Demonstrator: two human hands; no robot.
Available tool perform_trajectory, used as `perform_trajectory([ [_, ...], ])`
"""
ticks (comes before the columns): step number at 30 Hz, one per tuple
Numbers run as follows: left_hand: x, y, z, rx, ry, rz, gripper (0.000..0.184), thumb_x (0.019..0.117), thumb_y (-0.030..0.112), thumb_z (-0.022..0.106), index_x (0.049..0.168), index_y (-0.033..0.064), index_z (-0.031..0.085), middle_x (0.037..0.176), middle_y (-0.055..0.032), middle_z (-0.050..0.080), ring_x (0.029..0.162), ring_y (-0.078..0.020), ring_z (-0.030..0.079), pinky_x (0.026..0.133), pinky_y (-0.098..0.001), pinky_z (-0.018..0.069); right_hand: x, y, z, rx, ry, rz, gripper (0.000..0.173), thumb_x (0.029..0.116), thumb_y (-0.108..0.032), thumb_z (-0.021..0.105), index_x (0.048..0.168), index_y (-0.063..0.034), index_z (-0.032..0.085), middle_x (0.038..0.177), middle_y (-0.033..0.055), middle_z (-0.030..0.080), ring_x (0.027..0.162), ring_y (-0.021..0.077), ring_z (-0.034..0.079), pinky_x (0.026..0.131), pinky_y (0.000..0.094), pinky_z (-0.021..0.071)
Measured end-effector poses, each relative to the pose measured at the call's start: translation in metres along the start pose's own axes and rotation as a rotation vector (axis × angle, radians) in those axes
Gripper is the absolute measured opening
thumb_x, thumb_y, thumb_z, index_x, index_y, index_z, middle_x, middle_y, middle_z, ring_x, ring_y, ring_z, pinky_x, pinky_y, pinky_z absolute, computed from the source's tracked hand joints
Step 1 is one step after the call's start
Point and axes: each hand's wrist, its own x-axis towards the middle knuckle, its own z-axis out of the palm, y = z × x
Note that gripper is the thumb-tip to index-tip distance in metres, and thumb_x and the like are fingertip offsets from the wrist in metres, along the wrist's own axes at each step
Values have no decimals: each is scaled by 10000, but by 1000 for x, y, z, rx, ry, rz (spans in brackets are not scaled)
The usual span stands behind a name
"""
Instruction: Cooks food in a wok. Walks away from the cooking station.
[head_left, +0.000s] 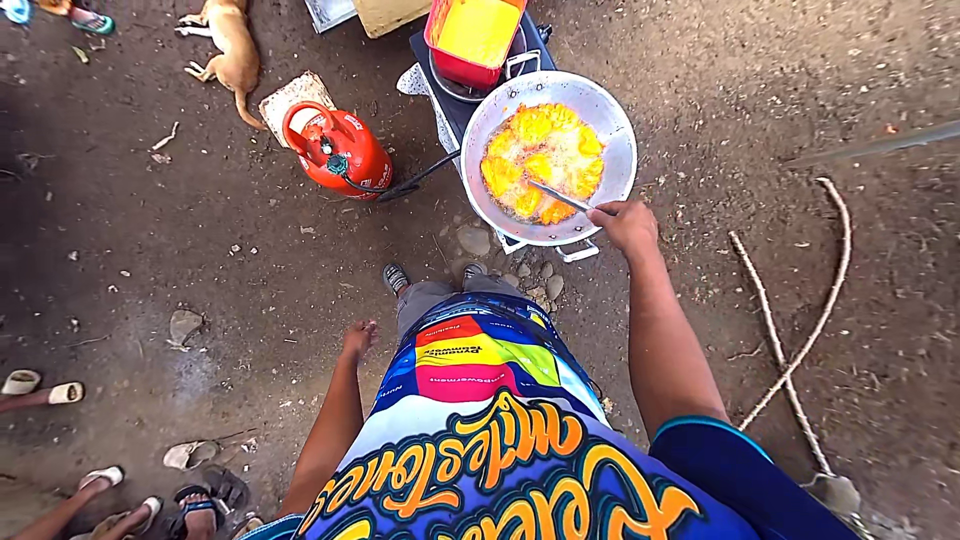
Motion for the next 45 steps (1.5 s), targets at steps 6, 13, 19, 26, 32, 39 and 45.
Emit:
perform_trajectory([
  [6, 8, -12, -4, -53, 21, 24, 351, 1099, 226, 505, 1380, 22, 558, 1239, -172, 675, 1028, -235, 691, 879, -411, 568, -18, 0, -20, -6, -2, 17, 365, 978, -499, 660, 1099, -186, 803, 1068, 142, 764, 1075, 423, 681, 935, 737, 449],
  [13, -9, -19, 9, 27, -9, -5, 339, 1095, 193, 513, 1373, 5, 563, 1228, -177, 665, 970, -210, 673, 857, -381, 551, -36, 2, -23, -5, 72, 65, 337, 967, -469, 680, 1055, -170, 808, 1045, 176, 755, 1055, 452, 671, 903, 749, 442],
  [19, -1, -21, 5, -24, 0, -24, 351, 1102, 221, 496, 1384, 18, 550, 1218, -165, 674, 969, -214, 675, 844, -397, 552, -50, 12, 14, 150, 124, 105, 329, 980, -449, 671, 1104, -172, 799, 1064, 129, 765, 1059, 384, 693, 944, 709, 463],
  [26, 6, -14, 2, -30, 12, 3, 354, 1101, 217, 497, 1393, 25, 552, 1231, -162, 681, 1010, -219, 686, 866, -394, 558, -72, 10, 14, 76, 50, 111, 338, 980, -484, 669, 1107, -201, 801, 1066, 143, 762, 1061, 407, 686, 929, 724, 457],
  [32, 5, -7, 1, -13, -6, 4, 354, 1105, 217, 489, 1393, 19, 543, 1226, -163, 676, 993, -208, 681, 862, -384, 553, -80, -6, -26, -103, 93, 141, 383, 988, -505, 642, 1165, -192, 777, 1124, 240, 723, 1103, 504, 644, 893, 763, 442],
  [39, 11, -13, -1, -20, -4, 29, 353, 1102, 215, 496, 1386, 12, 545, 1214, -166, 678, 967, -205, 689, 845, -372, 565, -53, 11, -35, -151, 75, 188, 461, 981, -539, 634, 1120, -122, 775, 1108, 290, 703, 1091, 532, 634, 871, 772, 439],
  [45, 3, -17, -1, 22, 0, 15, 346, 1098, 218, 506, 1381, 26, 561, 1221, -157, 679, 942, -207, 685, 819, -382, 561, -29, 40, -21, -3, 30, 137, 393, 959, -501, 689, 1062, -138, 798, 1048, 209, 741, 1055, 470, 660, 898, 757, 441],
])
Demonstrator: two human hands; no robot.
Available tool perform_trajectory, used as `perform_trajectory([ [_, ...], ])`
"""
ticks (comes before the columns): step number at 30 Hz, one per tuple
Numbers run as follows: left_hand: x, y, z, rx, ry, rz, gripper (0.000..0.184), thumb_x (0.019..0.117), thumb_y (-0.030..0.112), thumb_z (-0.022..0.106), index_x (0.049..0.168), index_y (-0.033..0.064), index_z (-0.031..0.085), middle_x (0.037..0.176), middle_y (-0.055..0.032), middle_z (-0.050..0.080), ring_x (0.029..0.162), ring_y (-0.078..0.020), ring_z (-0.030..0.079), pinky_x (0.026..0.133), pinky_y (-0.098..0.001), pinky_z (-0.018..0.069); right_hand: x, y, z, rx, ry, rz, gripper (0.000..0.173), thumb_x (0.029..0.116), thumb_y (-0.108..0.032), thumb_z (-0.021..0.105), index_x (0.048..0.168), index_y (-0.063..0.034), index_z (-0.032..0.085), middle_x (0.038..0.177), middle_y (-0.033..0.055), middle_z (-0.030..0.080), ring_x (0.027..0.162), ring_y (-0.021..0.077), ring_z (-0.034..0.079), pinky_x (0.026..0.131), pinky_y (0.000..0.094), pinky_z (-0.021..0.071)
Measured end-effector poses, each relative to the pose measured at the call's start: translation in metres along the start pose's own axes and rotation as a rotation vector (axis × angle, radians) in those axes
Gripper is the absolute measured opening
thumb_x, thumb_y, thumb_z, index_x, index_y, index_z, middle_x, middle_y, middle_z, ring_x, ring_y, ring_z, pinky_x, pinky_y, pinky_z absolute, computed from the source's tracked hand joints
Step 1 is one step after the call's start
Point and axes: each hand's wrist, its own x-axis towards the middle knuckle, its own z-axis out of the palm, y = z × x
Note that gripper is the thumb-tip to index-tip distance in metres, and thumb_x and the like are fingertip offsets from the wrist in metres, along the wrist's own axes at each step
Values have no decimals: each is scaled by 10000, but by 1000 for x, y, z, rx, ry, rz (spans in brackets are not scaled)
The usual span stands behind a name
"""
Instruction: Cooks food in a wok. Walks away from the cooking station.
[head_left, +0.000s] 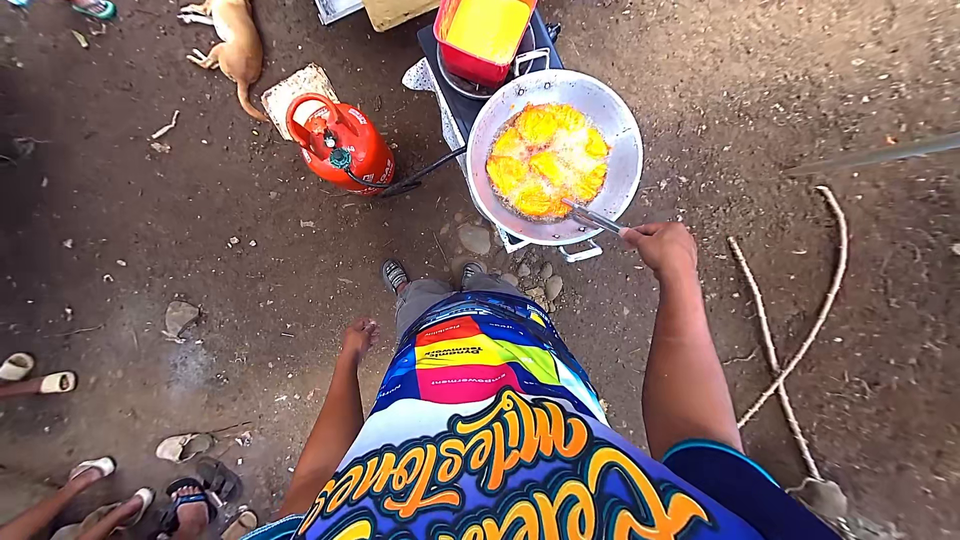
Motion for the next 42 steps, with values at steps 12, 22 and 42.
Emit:
perform_trajectory([
  [12, -6, 9, -1, -27, 7, -16, 357, 1105, 224, 492, 1395, 22, 547, 1215, -159, 674, 971, -201, 673, 847, -379, 550, 0, -10, -36, -122, 73, 30, 366, 948, -477, 710, 1095, -152, 796, 1104, 262, 718, 1095, 525, 633, 887, 786, 420],
  [22, -5, 9, -1, -11, 9, 11, 350, 1095, 207, 515, 1379, 7, 556, 1238, -179, 671, 1010, -228, 688, 878, -404, 563, -19, -38, -47, -158, 145, -19, 424, 946, -490, 705, 1196, -151, 756, 1148, 307, 689, 1115, 561, 615, 876, 795, 427],
  [42, -14, 0, 2, -14, 9, -25, 359, 1100, 206, 504, 1390, 0, 548, 1274, -195, 654, 1053, -238, 678, 915, -410, 551, -15, -48, -6, -61, 230, -81, 425, 967, -444, 679, 1319, -206, 700, 1195, 190, 724, 1129, 477, 654, 913, 745, 446],
])
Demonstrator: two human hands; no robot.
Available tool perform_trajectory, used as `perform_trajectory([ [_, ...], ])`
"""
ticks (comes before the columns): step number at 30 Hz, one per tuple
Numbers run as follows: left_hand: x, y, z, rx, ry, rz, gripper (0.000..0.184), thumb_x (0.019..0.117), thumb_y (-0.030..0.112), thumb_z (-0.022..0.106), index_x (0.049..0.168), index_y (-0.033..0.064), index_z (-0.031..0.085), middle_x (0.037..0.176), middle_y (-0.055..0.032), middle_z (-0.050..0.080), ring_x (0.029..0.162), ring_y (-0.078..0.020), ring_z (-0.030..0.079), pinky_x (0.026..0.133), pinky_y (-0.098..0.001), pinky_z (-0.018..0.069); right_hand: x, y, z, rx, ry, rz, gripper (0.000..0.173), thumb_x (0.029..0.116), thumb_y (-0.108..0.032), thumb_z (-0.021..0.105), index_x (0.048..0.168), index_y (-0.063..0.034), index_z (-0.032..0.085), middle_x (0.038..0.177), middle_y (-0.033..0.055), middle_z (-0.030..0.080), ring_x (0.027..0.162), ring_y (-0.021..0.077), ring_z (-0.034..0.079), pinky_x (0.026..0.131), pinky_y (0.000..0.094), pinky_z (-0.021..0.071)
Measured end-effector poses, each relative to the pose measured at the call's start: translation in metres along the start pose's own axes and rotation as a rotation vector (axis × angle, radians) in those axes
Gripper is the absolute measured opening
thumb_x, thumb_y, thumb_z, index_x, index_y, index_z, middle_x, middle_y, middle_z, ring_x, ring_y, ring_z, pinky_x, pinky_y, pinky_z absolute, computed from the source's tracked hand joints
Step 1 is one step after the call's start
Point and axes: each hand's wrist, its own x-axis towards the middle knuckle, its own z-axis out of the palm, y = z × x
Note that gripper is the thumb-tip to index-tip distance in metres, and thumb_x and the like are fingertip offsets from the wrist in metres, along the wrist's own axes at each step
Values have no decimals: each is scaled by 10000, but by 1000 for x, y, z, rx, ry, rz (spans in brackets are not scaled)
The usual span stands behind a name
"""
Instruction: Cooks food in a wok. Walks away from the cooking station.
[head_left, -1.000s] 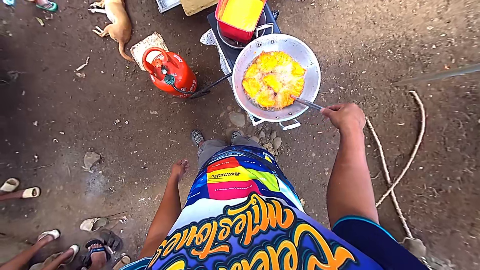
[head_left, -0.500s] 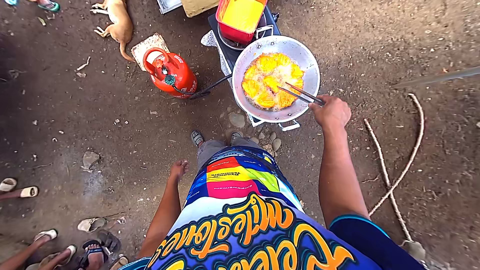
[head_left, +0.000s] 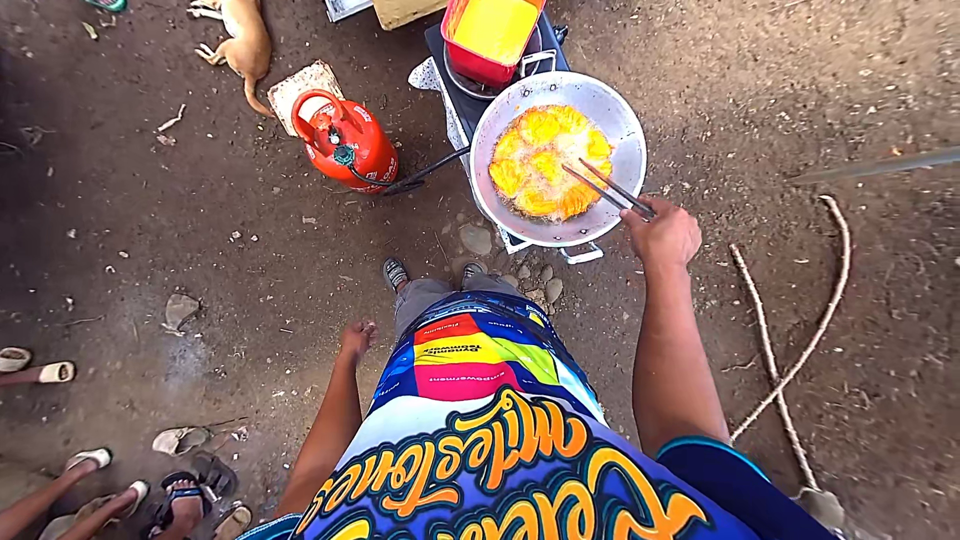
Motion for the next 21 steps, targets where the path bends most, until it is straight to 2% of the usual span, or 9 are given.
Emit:
perform_trajectory([
  [5, 1, 2, 1, 23, -2, -4, 353, 1104, 225, 494, 1383, 18, 556, 1237, -172, 666, 989, -210, 671, 869, -390, 546, -15, 6, -14, 148, 137, 1, 483, 987, -462, 646, 1367, -166, 660, 1209, 190, 716, 1140, 445, 654, 957, 719, 440],
  [7, 5, 5, 3, 18, -4, -4, 354, 1103, 236, 498, 1377, 20, 557, 1234, -166, 667, 987, -208, 673, 868, -388, 549, -14, 9, -9, 200, 179, -1, 502, 1002, -456, 622, 1406, -158, 627, 1253, 199, 695, 1168, 434, 644, 981, 696, 442],
  [9, 9, 8, 5, -2, 1, 8, 347, 1099, 231, 507, 1370, 20, 560, 1204, -157, 670, 943, -193, 667, 835, -367, 551, -9, 16, 3, 149, 161, -9, 474, 1016, -424, 612, 1401, -147, 622, 1265, 211, 685, 1163, 452, 644, 953, 712, 456],
  [11, 17, 11, 4, -45, 6, 33, 346, 1097, 221, 510, 1371, 15, 556, 1206, -166, 678, 965, -210, 681, 844, -381, 561, -8, 21, 10, 86, 149, -34, 444, 1009, -398, 632, 1372, -143, 645, 1245, 192, 699, 1143, 440, 656, 930, 710, 466],
  [14, 21, 13, 1, -57, 1, 39, 370, 1100, 251, 504, 1393, 30, 546, 1236, -159, 680, 1023, -227, 690, 890, -407, 564, -16, 17, 17, 140, 188, -43, 475, 1019, -416, 612, 1413, -150, 607, 1266, 157, 695, 1162, 398, 655, 958, 673, 472],
  [17, 26, 7, 2, -28, -6, 47, 355, 1091, 249, 523, 1374, 41, 570, 1206, -149, 690, 986, -220, 696, 859, -400, 571, -19, 20, 28, 121, 158, -57, 465, 1016, -388, 628, 1405, -134, 610, 1253, 169, 697, 1148, 414, 656, 939, 678, 475],
  [21, 26, 4, 3, -31, -1, 40, 360, 1092, 241, 522, 1377, 26, 568, 1247, -174, 676, 1045, -245, 695, 905, -418, 568, -27, 9, 32, 186, 209, -108, 495, 1020, -407, 624, 1419, -117, 588, 1268, 185, 683, 1141, 407, 659, 937, 662, 487],
])
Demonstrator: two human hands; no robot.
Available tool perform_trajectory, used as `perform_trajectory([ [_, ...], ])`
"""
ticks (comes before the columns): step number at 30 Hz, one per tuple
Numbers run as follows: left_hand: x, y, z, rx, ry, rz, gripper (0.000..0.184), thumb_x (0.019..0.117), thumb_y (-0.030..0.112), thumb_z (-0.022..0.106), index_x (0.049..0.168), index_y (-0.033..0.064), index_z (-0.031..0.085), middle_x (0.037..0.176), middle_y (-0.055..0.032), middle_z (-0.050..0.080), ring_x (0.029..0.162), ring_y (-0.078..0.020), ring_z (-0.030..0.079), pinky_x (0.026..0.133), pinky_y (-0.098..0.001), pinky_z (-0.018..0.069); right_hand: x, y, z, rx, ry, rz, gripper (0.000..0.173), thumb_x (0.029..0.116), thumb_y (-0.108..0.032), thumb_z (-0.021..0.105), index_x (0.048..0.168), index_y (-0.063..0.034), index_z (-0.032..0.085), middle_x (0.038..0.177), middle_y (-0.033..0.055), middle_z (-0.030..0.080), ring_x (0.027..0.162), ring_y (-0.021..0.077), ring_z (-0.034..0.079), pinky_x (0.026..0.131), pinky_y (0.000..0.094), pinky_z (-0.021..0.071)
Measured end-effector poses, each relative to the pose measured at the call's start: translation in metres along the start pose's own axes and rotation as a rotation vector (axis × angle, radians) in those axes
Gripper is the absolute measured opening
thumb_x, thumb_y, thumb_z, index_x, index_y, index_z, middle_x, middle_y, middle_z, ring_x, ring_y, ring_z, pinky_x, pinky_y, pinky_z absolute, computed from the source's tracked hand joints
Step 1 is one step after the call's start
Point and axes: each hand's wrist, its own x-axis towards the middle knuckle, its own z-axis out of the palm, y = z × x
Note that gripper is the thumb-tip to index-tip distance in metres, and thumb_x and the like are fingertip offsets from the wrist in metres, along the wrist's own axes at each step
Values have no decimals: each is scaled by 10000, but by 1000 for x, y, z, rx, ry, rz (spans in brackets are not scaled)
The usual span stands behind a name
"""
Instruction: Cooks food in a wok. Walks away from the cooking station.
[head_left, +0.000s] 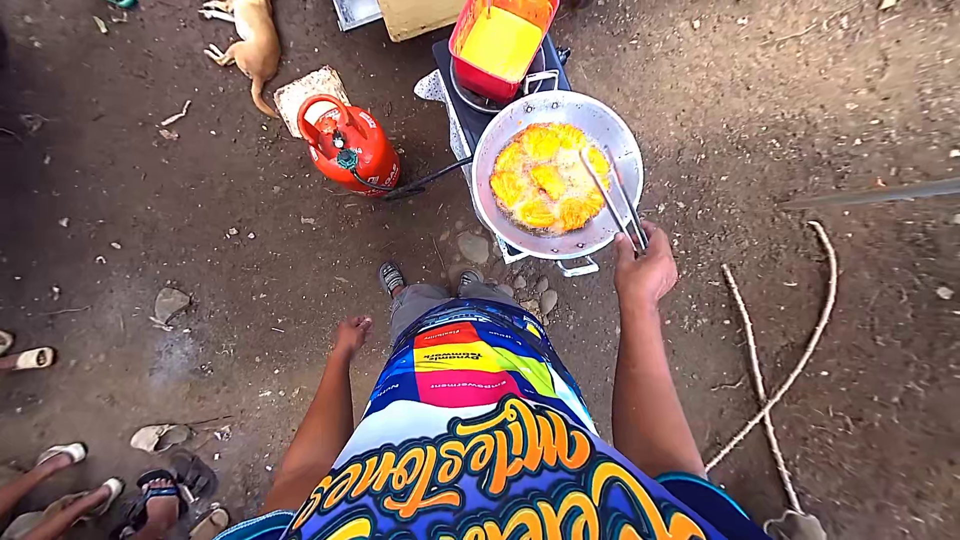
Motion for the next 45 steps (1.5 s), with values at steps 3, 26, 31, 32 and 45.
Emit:
perform_trajectory([
  [3, 2, -12, 3, 19, -18, -24, 363, 1091, 236, 523, 1384, 25, 562, 1251, -179, 676, 1056, -251, 694, 918, -429, 562, 0, 2, 10, -58, -56, 0, 475, 1020, -400, 628, 1414, -138, 596, 1256, 184, 685, 1115, 411, 669, 913, 669, 499],
  [26, -5, -41, -15, -31, -14, -92, 361, 1080, 255, 533, 1374, 50, 575, 1234, -168, 674, 1000, -257, 686, 868, -450, 558, 15, -33, 32, -65, -25, -2, 494, 1010, -410, 622, 1411, -124, 598, 1256, 130, 700, 1155, 345, 665, 976, 604, 498],
  [31, 6, -46, -38, -34, -31, -98, 361, 1075, 255, 534, 1380, 68, 579, 1243, -166, 675, 1023, -260, 684, 895, -456, 552, 11, -60, 40, -49, -37, 58, 470, 1006, -384, 624, 1390, -113, 621, 1246, 137, 708, 1173, 344, 659, 1004, 607, 479],
  [32, 11, -43, -44, -46, -30, -81, 367, 1078, 261, 531, 1383, 63, 572, 1243, -170, 671, 1026, -262, 679, 896, -455, 548, 10, -68, 43, -35, -26, 56, 479, 1013, -391, 616, 1402, -110, 609, 1253, 137, 706, 1180, 344, 657, 1012, 604, 478],
  [45, 84, -73, -179, -86, -44, -44, 379, 1093, 273, 511, 1380, 33, 576, 1249, -204, 668, 1058, -314, 676, 922, -504, 543, -37, -184, 100, 156, 83, 156, 488, 1036, -402, 585, 1367, -45, 609, 1241, 204, 683, 1161, 348, 656, 1023, 565, 492],
])
